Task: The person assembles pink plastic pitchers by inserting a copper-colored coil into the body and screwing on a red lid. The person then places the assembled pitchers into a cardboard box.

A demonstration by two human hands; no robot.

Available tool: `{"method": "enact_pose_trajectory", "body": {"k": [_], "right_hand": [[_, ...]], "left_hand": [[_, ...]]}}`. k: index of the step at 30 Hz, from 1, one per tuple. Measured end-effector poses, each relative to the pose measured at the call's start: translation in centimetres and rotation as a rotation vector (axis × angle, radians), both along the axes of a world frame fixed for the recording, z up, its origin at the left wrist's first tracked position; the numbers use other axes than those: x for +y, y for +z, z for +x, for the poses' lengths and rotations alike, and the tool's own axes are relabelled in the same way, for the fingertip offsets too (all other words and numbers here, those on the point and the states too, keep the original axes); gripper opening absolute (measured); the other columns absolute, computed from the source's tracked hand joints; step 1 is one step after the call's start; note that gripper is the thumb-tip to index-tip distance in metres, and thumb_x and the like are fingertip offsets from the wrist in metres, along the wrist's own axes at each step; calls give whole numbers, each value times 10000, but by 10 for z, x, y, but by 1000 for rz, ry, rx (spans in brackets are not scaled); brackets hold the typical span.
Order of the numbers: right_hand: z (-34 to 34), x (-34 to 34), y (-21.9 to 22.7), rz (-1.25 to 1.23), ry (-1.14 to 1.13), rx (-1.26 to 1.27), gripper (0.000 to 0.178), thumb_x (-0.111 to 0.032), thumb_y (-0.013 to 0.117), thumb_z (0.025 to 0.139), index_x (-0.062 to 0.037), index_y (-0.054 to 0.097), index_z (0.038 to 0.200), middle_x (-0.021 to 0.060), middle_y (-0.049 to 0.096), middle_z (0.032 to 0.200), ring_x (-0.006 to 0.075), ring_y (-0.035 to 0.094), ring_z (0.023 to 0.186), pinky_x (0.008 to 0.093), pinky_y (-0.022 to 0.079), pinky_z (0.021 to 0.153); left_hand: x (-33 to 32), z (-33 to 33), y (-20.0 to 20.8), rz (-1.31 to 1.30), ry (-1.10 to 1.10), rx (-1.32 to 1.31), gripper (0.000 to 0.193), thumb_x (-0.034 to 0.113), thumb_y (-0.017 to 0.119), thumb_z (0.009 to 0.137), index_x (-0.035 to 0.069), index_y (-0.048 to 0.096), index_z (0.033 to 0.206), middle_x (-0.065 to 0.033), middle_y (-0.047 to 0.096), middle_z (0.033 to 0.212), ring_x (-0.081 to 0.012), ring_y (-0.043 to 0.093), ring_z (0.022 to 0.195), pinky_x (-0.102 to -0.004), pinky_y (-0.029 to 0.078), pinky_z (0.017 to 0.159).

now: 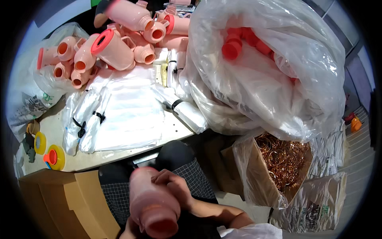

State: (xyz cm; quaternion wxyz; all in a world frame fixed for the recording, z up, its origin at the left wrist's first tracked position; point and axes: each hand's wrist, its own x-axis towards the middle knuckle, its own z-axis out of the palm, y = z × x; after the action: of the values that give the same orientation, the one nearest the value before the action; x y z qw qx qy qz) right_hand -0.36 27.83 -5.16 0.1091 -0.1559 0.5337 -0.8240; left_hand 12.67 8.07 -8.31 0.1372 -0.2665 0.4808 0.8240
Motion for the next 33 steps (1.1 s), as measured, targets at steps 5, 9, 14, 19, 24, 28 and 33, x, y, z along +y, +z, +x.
{"method": "enact_pose_trajectory", "body": {"k": [5,9,14,19,24,28,33], "right_hand": [[-114,44,50,409,-455,271,167,8,640,881,-15,617,1045,64,627,1019,145,604,973,276,474,895],[-320,82,121,-110,-809,91,224,-100,649,897,-18,568,1089,87,610,1030,189,608,905,324,509,828],[-367,202,82,157,-521,48,272,-206,573,927,-16,581,1121,113,621,1083,237,611,958,382,515,837],[-298,183,56,169,-522,183,369,-312,498,957,-14,593,1152,139,632,1136,285,615,1011,440,521,846],[-184,101,10,63,-182,356,459,-392,469,969,-22,591,1212,164,631,1202,324,609,1080,480,522,874],[-50,16,-56,314,-124,-145,531,-374,595,923,-65,543,1352,183,591,1296,324,574,1185,453,506,962],[-5,38,-77,798,416,532,823,-97,833,732,-66,455,1463,137,553,1363,278,553,1226,449,470,1033]], "left_hand": [[2,-65,5,-40,22,71,346,101,487,941,42,521,1280,-109,663,1028,-179,659,785,-251,524,666],[-18,-69,-4,-16,87,136,538,16,496,849,43,458,1385,-121,662,1098,-211,686,861,-268,552,680],[5,-31,2,382,405,-13,524,328,562,1020,124,420,1481,-72,622,1273,-207,662,1027,-370,558,863],[-27,-87,11,217,362,195,540,123,589,942,144,432,1458,9,591,918,-60,483,624,-208,407,570],[-38,-96,-9,214,390,305,681,-4,553,882,105,334,1517,36,518,808,-41,442,612,-209,375,548],[-54,-86,-3,212,335,326,759,-27,539,801,45,295,1516,12,553,793,-49,447,592,-202,381,548],[-104,-47,33,-341,13,497,465,69,585,817,24,553,1279,-102,647,834,-159,620,640,-307,497,560]]}}
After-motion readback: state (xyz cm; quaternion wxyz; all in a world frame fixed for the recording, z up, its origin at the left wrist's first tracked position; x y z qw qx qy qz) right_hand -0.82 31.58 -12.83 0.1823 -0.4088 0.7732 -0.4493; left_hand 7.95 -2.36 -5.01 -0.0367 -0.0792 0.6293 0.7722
